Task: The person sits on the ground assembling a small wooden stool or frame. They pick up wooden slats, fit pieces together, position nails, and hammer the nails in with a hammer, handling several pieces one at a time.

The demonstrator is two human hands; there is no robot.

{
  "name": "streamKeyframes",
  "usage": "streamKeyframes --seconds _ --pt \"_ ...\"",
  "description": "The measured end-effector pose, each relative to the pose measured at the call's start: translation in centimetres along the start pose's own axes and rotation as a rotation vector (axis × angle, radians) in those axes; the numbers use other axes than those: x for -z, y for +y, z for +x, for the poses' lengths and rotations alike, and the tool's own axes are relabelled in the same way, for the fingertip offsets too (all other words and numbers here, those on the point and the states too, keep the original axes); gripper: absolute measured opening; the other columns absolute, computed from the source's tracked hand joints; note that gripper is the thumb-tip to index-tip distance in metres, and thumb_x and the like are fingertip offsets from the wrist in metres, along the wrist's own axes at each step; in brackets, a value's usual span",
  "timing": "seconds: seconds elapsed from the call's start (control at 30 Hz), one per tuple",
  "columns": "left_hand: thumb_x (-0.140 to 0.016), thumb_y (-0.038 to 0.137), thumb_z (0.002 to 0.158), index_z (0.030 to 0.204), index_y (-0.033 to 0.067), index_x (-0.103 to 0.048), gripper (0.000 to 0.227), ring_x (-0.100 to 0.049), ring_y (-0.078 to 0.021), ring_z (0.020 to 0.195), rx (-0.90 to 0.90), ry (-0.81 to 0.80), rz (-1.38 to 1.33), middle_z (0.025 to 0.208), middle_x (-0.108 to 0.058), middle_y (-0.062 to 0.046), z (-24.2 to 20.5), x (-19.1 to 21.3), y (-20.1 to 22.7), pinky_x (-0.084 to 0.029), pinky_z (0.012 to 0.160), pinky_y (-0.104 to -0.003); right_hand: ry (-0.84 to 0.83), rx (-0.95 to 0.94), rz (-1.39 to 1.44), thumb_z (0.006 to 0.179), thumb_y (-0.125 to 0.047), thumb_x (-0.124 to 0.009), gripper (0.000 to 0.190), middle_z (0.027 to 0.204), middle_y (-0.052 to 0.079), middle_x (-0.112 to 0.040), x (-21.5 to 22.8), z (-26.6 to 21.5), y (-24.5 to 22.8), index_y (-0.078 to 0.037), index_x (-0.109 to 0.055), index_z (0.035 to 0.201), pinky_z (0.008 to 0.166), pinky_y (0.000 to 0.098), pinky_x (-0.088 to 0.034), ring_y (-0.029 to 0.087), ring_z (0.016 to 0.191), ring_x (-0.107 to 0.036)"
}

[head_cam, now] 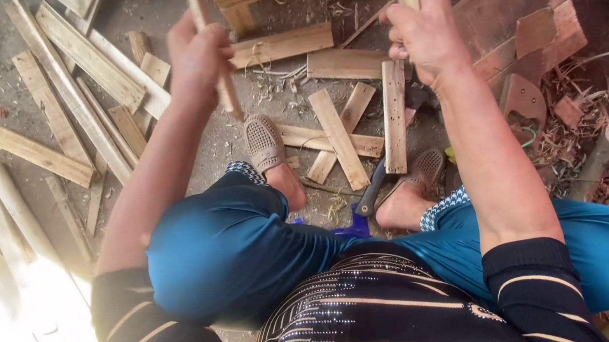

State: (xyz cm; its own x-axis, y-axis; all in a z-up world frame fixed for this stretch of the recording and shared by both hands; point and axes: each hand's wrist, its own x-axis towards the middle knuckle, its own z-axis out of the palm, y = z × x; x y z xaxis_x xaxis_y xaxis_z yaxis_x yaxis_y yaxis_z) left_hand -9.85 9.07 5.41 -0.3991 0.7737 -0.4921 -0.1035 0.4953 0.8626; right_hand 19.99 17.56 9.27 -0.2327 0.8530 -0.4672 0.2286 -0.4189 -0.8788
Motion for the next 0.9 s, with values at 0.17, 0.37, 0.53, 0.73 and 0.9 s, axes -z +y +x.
streamKeyframes --seconds 0.17,0.37,0.53,0.73,0.9 --pt "-0.052 0.005 0.086 0.129 0.0008 -0.061 0.044 -0.057 -0.0082 0.064 0.015 0.097 0.051 0.083 -0.060 -0.004 -0.2 3.6 0.3 -0.057 0.056 -0.021 -0.040 -0.005 0.008 0.093 -0.010 -0.056 0.062 0.098 0.006 -0.063 -3.2 0.8 -0.3 -0.016 -0.041 0.153 0.046 0.0160 -0.036 0.005 0.065 -0.046" --pt "-0.061 0.017 0.082 0.114 0.0032 -0.068 0.035 -0.067 -0.0094 0.073 -0.009 0.054 -0.017 0.079 -0.063 -0.002 1.2 5.0 0.8 -0.062 0.063 -0.028 -0.055 -0.010 0.170 0.089 -0.033 -0.062 0.048 0.101 0.005 -0.069 -3.5 1.5 -1.6 -0.006 -0.060 0.129 0.050 0.0171 -0.047 0.006 0.070 -0.061" --pt "-0.075 0.050 0.071 0.099 0.0075 -0.072 0.051 -0.076 -0.0149 0.077 0.057 0.097 -0.154 0.075 -0.069 -0.003 0.9 5.2 0.4 -0.066 0.071 -0.038 -0.007 0.082 0.273 0.074 -0.070 -0.061 0.085 0.107 0.006 -0.068 -2.1 1.8 2.9 -0.012 -0.063 0.135 0.074 0.0279 -0.047 0.012 0.090 -0.059" --pt "-0.067 0.073 0.061 0.118 0.0021 -0.069 0.091 -0.071 -0.0208 0.094 -0.027 0.006 -0.322 0.106 -0.066 -0.015 -0.6 6.0 -0.4 -0.059 0.081 -0.044 0.164 -0.044 -0.631 0.089 -0.009 -0.063 0.026 0.088 0.014 -0.073 -1.0 6.1 19.3 0.012 -0.067 0.103 0.043 0.0228 -0.054 0.014 0.052 -0.063" --pt "-0.065 0.049 0.083 0.155 0.0025 -0.043 0.089 -0.073 -0.0202 0.086 -0.068 0.105 -0.599 0.089 -0.071 -0.008 -2.0 6.0 -2.3 -0.065 0.088 -0.039 -0.026 0.057 -0.805 0.092 0.000 -0.064 0.065 0.149 0.020 -0.044 -4.9 9.4 20.1 -0.002 -0.037 0.151 0.118 0.0501 -0.032 0.036 0.139 -0.041"
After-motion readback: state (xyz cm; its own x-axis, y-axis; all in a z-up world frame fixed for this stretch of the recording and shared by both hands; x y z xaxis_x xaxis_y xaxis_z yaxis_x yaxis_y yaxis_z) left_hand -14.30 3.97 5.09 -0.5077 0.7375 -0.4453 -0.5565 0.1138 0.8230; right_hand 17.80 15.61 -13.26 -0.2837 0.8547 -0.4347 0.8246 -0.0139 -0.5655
